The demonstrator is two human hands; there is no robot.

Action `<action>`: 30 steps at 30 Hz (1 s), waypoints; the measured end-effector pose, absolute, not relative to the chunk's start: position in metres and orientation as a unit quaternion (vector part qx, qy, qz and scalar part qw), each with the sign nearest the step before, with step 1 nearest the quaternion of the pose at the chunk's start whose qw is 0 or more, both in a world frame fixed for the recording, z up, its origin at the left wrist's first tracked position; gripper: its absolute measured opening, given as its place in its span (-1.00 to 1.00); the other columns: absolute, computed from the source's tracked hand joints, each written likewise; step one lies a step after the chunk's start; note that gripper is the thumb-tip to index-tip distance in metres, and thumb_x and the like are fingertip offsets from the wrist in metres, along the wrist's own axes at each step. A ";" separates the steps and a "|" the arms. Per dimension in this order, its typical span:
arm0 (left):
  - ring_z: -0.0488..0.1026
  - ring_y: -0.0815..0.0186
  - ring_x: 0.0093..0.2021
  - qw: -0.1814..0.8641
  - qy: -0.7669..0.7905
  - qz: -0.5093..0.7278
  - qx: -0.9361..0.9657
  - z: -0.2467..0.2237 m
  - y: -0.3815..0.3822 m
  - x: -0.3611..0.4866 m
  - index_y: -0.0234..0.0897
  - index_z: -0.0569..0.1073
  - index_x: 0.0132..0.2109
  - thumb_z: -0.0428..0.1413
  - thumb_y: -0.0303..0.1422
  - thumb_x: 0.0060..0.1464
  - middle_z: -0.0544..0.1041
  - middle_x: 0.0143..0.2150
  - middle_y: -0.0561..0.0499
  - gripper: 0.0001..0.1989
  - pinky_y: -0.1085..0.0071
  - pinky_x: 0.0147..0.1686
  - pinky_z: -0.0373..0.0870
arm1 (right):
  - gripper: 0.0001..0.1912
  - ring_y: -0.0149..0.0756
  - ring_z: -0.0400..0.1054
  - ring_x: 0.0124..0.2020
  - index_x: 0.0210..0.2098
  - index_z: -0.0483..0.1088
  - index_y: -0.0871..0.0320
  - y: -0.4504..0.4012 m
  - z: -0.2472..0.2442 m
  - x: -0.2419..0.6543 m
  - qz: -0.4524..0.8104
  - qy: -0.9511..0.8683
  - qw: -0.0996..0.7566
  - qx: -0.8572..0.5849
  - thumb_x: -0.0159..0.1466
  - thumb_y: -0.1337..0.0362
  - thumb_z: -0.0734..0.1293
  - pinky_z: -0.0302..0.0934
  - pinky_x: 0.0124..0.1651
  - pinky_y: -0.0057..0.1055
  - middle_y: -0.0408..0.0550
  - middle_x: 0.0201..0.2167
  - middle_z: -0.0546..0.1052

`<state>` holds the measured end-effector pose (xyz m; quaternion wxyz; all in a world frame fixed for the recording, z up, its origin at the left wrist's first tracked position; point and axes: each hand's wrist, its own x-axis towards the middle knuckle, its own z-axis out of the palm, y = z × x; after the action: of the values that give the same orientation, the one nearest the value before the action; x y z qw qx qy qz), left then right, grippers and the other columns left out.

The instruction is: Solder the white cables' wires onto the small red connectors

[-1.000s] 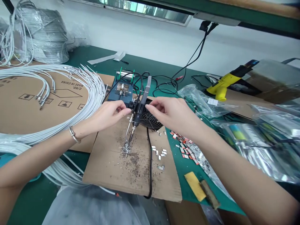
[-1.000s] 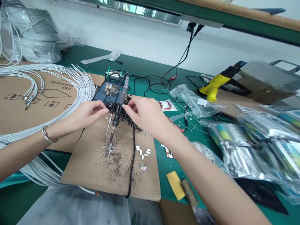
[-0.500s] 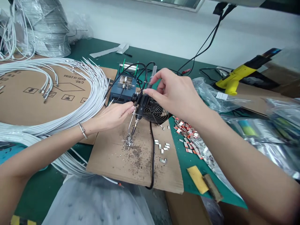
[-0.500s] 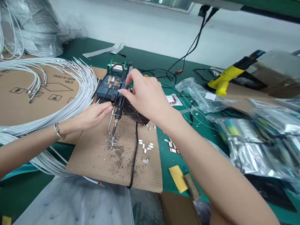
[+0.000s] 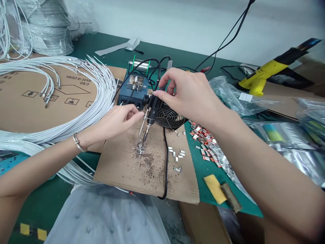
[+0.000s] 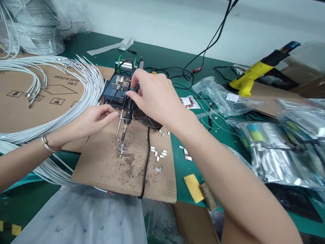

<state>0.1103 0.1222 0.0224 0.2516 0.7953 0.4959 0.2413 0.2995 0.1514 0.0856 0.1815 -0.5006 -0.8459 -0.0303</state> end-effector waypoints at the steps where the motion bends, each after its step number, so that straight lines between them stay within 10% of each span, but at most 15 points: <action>1: 0.22 0.45 -0.52 0.262 0.494 0.233 0.796 0.021 0.119 0.109 -0.30 0.43 -0.30 -0.07 -0.11 0.14 0.38 -0.50 0.08 -0.65 0.49 -0.52 0.08 | -0.88 -0.15 0.34 -0.43 -0.32 0.29 0.13 0.152 0.085 0.300 -0.033 -0.847 0.181 -0.499 0.20 0.25 0.31 0.11 -0.37 -0.29 -0.10 -0.51 0.42; 30: 0.26 0.49 -0.53 0.477 0.460 0.240 0.710 -0.008 0.106 0.110 -0.33 0.52 -0.38 0.12 -0.24 0.00 0.48 -0.50 0.04 -0.78 0.52 -0.55 0.15 | -0.88 -0.20 0.31 -0.45 -0.35 0.26 0.12 0.149 0.083 0.300 -0.026 -0.845 0.197 -0.496 0.19 0.25 0.31 0.12 -0.21 -0.20 -0.11 -0.52 0.42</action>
<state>0.1104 0.1061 -0.0083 0.4768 0.7097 0.4600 0.2396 0.2999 0.1492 0.0827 0.1973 -0.4958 -0.8453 -0.0257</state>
